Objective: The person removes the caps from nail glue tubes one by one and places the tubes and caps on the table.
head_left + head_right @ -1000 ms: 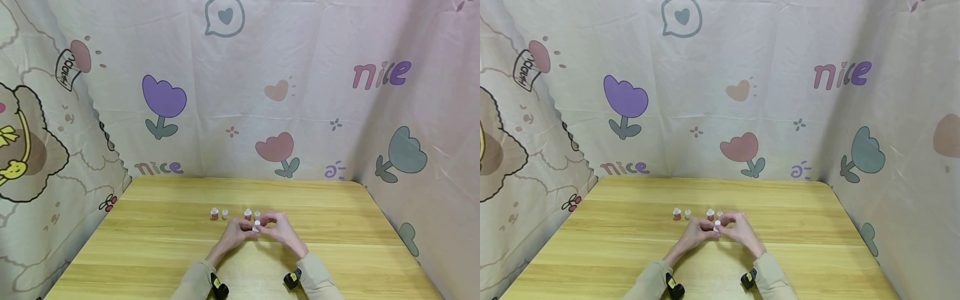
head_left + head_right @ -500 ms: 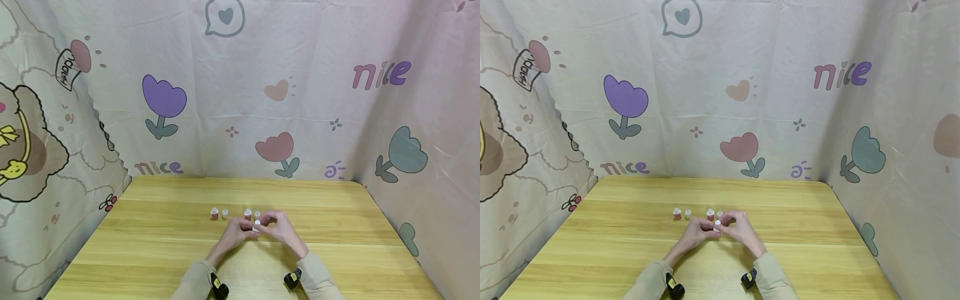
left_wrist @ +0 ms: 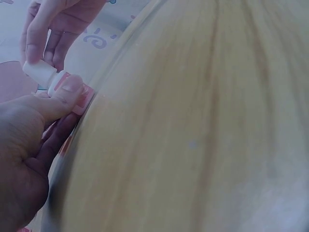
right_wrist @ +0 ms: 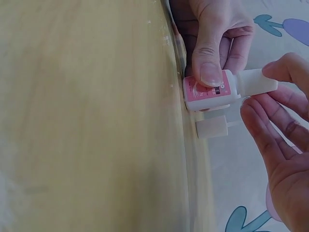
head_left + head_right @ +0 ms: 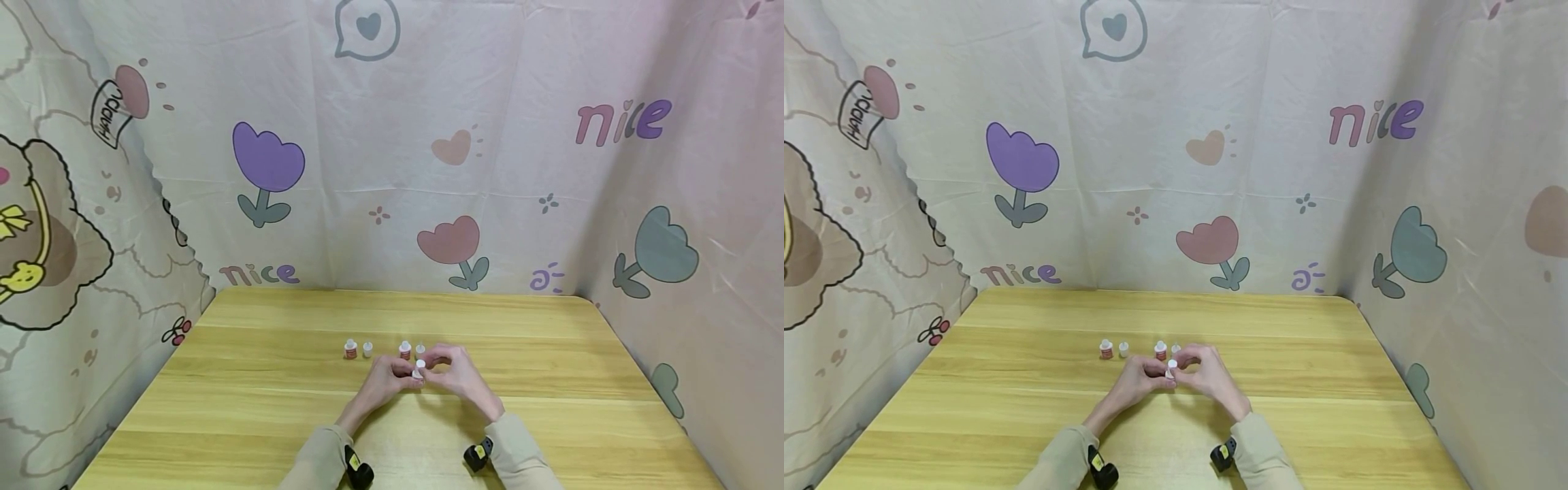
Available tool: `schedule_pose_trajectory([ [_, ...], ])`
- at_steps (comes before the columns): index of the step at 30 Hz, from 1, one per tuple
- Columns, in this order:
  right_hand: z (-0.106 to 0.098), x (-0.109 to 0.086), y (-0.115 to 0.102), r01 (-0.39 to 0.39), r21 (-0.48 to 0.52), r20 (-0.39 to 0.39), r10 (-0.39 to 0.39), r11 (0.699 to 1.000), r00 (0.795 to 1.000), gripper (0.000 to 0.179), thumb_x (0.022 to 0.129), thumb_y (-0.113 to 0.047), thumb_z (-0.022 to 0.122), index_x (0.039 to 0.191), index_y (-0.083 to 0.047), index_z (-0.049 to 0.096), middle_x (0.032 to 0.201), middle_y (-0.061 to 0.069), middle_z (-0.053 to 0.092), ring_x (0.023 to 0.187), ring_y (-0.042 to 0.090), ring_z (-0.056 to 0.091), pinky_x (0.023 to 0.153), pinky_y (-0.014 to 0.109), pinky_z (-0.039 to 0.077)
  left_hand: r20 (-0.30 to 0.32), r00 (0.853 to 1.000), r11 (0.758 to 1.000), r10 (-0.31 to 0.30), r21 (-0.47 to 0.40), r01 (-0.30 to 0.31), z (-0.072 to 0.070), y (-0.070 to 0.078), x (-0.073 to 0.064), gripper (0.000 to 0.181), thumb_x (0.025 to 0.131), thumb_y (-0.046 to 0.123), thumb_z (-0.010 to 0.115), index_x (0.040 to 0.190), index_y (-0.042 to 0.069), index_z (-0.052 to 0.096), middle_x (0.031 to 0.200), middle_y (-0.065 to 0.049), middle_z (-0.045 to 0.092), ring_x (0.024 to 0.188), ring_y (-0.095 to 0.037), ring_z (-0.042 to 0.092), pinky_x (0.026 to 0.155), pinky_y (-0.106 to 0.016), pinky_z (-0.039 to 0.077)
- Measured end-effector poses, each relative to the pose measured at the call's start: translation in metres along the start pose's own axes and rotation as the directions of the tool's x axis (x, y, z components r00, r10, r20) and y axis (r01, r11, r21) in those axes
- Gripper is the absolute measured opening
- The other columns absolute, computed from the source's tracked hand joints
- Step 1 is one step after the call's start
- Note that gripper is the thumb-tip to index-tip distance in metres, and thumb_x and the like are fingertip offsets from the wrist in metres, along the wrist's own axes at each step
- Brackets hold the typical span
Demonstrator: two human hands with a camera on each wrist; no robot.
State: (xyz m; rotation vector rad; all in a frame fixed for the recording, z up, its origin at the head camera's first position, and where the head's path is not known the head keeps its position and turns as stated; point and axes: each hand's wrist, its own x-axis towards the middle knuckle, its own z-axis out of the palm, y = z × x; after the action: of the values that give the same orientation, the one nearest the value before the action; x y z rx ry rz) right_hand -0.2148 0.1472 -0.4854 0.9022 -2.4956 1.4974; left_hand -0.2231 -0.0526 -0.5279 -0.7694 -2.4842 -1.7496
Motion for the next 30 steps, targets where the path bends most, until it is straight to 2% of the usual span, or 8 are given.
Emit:
schedule_pose_trajectory([
  [6, 0.0004, 0.0009, 0.0004, -0.032, -0.003, -0.035, 0.032, 0.999, 0.999, 0.012, 0.085, -0.011, 0.080, 0.095, -0.005, 0.075, 0.087, 0.009, 0.076, 0.078, 0.007, 0.068, 0.080, 0.034, 0.061, 0.002, 1.000, 1.000, -0.010, 0.012, 0.010, -0.0004, 0.0015, -0.0003, 0.014, 0.081, 0.015, 0.084, 0.093, 0.009, 0.081, 0.086, -0.008, 0.080, 0.078, -0.006, 0.072, 0.070, -0.017, 0.055],
  [17, 0.0001, 0.0005, 0.0011, 0.035, -0.018, -0.021, -0.036, 0.999, 0.999, 0.016, 0.083, 0.001, 0.077, 0.098, 0.000, 0.075, 0.090, 0.011, 0.075, 0.079, 0.006, 0.067, 0.080, 0.030, 0.061, -0.006, 1.000, 0.999, -0.023, -0.026, 0.023, 0.0008, 0.0035, -0.0008, 0.013, 0.080, 0.011, 0.084, 0.093, 0.008, 0.080, 0.089, -0.010, 0.079, 0.083, -0.024, 0.076, 0.071, -0.018, 0.056],
  [25, 0.0002, 0.0006, -0.0009, -0.012, -0.038, -0.039, 0.011, 0.999, 0.999, 0.014, 0.084, -0.009, 0.080, 0.097, -0.005, 0.076, 0.089, 0.008, 0.076, 0.078, 0.010, 0.068, 0.080, 0.035, 0.061, 0.001, 1.000, 1.000, -0.016, 0.002, 0.016, 0.0000, 0.0035, -0.0004, 0.014, 0.081, 0.013, 0.084, 0.093, 0.008, 0.081, 0.088, -0.009, 0.080, 0.080, -0.017, 0.075, 0.071, -0.017, 0.055],
  [30, 0.0006, 0.0009, -0.0005, -0.023, -0.069, -0.053, 0.019, 0.997, 0.998, 0.011, 0.084, -0.011, 0.081, 0.094, -0.008, 0.077, 0.086, 0.005, 0.076, 0.076, 0.006, 0.066, 0.077, 0.034, 0.060, -0.009, 1.000, 0.999, -0.017, -0.027, 0.017, 0.0011, 0.0041, -0.0011, 0.014, 0.080, 0.008, 0.083, 0.094, 0.006, 0.080, 0.088, -0.012, 0.079, 0.081, -0.027, 0.076, 0.069, -0.018, 0.055],
])
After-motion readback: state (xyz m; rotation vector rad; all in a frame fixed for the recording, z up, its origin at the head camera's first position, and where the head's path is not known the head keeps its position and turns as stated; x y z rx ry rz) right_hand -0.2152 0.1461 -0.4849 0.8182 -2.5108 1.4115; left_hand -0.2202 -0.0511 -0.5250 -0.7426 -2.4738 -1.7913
